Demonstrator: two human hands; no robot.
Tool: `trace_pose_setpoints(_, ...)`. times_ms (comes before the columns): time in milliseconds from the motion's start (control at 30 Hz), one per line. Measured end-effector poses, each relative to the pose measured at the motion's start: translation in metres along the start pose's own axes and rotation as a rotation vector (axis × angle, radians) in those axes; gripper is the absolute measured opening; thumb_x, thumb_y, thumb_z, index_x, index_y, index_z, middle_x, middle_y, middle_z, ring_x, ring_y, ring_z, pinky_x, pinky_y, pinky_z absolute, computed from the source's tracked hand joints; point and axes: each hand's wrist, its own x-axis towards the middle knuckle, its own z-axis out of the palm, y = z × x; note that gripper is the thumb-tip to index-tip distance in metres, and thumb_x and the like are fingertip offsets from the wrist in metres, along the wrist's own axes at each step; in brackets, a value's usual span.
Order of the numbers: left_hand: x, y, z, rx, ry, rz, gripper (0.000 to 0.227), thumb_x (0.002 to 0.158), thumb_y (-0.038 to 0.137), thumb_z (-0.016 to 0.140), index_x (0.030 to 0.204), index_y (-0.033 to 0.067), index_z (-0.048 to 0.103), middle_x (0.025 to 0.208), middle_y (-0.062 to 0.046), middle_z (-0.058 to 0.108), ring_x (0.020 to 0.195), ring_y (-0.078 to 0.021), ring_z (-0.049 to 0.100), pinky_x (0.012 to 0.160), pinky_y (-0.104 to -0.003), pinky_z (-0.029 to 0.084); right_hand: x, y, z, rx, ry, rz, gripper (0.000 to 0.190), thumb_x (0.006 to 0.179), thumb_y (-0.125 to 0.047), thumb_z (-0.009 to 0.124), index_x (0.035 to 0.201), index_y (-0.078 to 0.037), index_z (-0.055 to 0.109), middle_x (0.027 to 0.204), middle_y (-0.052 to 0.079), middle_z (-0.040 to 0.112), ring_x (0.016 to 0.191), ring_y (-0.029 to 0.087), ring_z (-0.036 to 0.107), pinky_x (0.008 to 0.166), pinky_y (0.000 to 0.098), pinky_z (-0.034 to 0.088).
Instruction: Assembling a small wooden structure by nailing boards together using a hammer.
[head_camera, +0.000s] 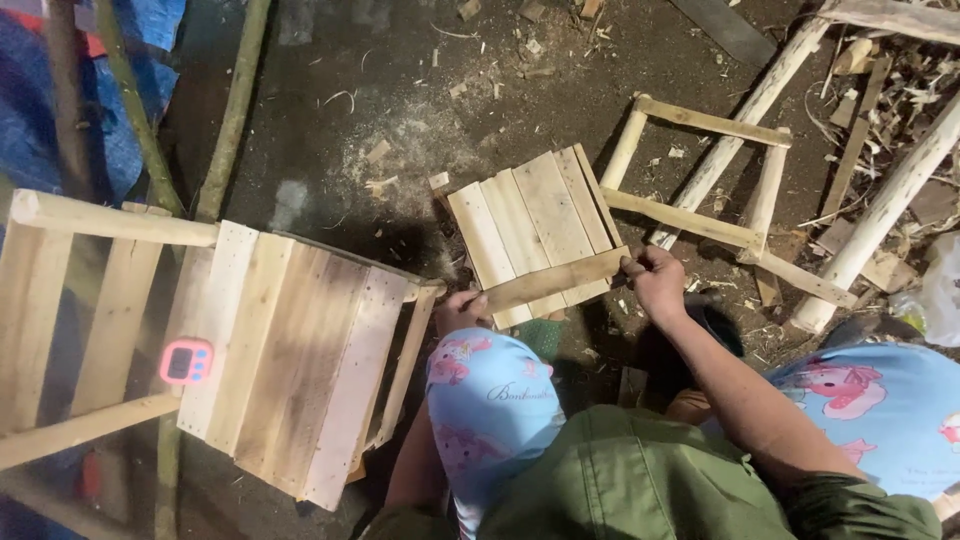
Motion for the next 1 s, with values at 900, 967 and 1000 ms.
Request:
trace_pose_setpoints(900, -0.239, -0.059, -0.182, 0.761, -0.173, -0.045, 0.035, 0.081, 0.039, 0.070, 0.106, 0.0165, 0.079, 0.094, -0.011, 0.081, 0.084, -0.0279, 0.075, 0.079, -0.038, 0.059, 0.001, -0.012, -0.002, -0.023, -0.039, 0.096, 0.013, 0.086, -0.018, 0.079, 0.089, -0.007, 0.072, 0.074, 0.012, 0.065, 0.071, 0.025, 0.063, 0.065, 0.0365, 0.047)
trace_pose_setpoints(967, -0.252, -0.001, -0.170, 0.802, -0.184, -0.057, 0.033, 0.082, 0.036, 0.069, 0.105, 0.0163, 0.079, 0.093, -0.011, 0.082, 0.082, -0.0277, 0.075, 0.078, -0.038, 0.059, 0.001, -0.010, -0.003, -0.055, -0.060, 0.086, 0.014, 0.087, -0.019, 0.080, 0.089, -0.008, 0.072, 0.075, 0.012, 0.067, 0.073, 0.027, 0.066, 0.066, 0.0372, 0.049)
trace_pose_setpoints(1000, -0.236, 0.043, -0.161, 0.825, -0.189, -0.065, 0.032, 0.082, 0.035, 0.068, 0.105, 0.0162, 0.080, 0.092, -0.011, 0.082, 0.081, -0.0276, 0.076, 0.077, -0.038, 0.059, -0.002, -0.023, -0.007, -0.055, -0.059, 0.085, 0.014, 0.087, -0.019, 0.080, 0.089, -0.008, 0.072, 0.075, 0.012, 0.067, 0.073, 0.027, 0.066, 0.066, 0.0372, 0.049)
